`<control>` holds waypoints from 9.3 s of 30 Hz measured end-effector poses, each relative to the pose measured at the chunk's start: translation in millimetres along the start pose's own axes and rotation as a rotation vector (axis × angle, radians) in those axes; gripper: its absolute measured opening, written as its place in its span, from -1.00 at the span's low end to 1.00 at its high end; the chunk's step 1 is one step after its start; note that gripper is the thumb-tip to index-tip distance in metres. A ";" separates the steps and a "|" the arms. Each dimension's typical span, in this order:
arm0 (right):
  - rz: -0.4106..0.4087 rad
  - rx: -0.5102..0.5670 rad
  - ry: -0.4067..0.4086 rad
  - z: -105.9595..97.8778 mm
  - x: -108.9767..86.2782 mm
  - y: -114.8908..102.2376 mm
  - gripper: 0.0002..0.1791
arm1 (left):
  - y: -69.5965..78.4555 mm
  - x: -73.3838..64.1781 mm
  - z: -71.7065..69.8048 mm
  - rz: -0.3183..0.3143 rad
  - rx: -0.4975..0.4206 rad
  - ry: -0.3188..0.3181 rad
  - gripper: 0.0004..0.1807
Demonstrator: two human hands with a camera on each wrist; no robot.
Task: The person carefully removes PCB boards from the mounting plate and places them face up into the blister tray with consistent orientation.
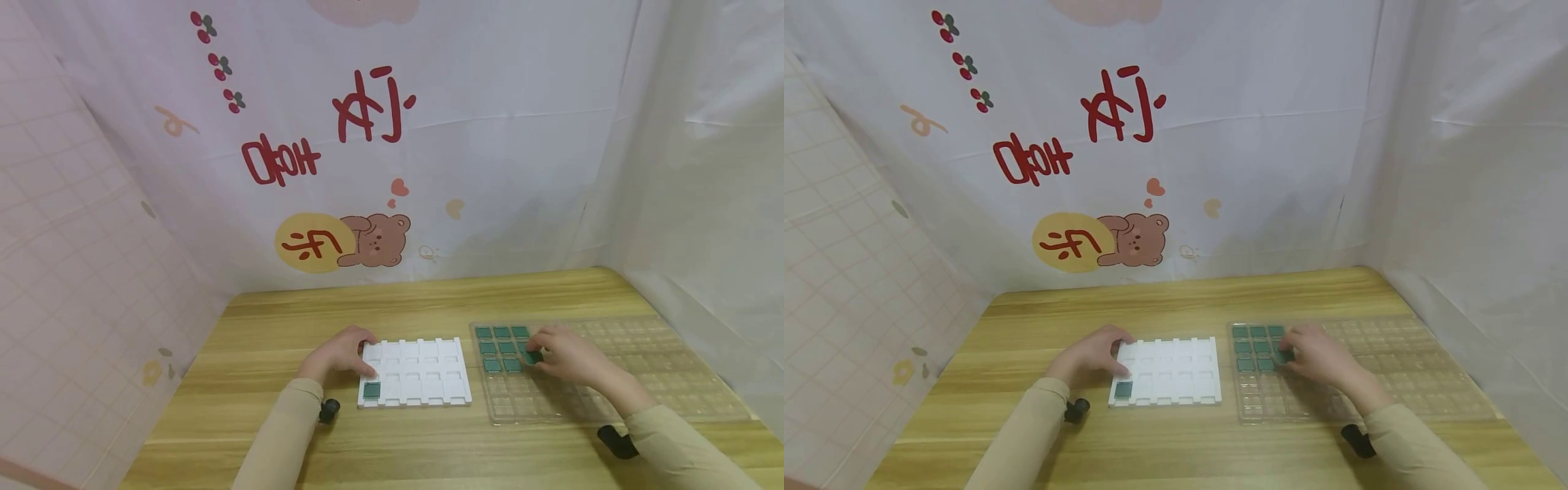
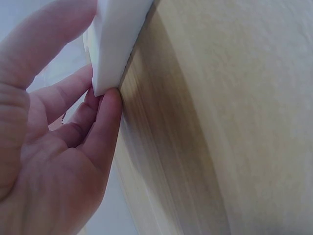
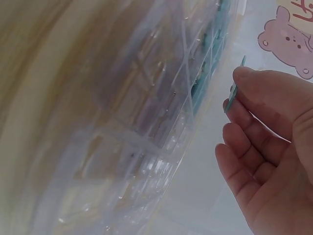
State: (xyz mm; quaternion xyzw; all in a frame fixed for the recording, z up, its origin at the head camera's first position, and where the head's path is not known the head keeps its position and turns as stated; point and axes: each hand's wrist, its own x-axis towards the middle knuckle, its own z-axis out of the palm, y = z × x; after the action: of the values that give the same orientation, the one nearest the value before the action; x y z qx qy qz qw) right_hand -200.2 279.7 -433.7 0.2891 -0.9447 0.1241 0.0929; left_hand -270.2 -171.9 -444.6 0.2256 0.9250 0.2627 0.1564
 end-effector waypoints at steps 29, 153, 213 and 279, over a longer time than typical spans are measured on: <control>-0.033 -0.060 -0.046 14.9 1.9 10.6 -0.70 | -1.5 -0.3 0.6 0.020 -0.001 0.006 -0.33; -0.197 0.205 -0.049 69.8 127.4 -186.9 -0.68 | -1.9 4.9 -2.2 0.089 0.046 0.015 -0.40; -0.181 -0.281 -0.097 93.8 144.9 -230.5 -0.49 | -1.7 3.9 -0.7 0.102 0.057 0.008 -0.51; -0.171 -0.111 -0.117 84.0 143.0 -224.0 -0.76 | -3.9 5.1 0.5 0.133 0.049 0.008 -0.45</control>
State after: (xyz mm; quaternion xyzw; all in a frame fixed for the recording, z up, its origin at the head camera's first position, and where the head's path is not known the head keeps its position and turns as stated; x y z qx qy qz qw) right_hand -198.0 1.0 -437.8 0.3698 -0.9258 0.0461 0.0638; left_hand -275.7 -172.1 -448.0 0.2894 0.9147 0.2505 0.1294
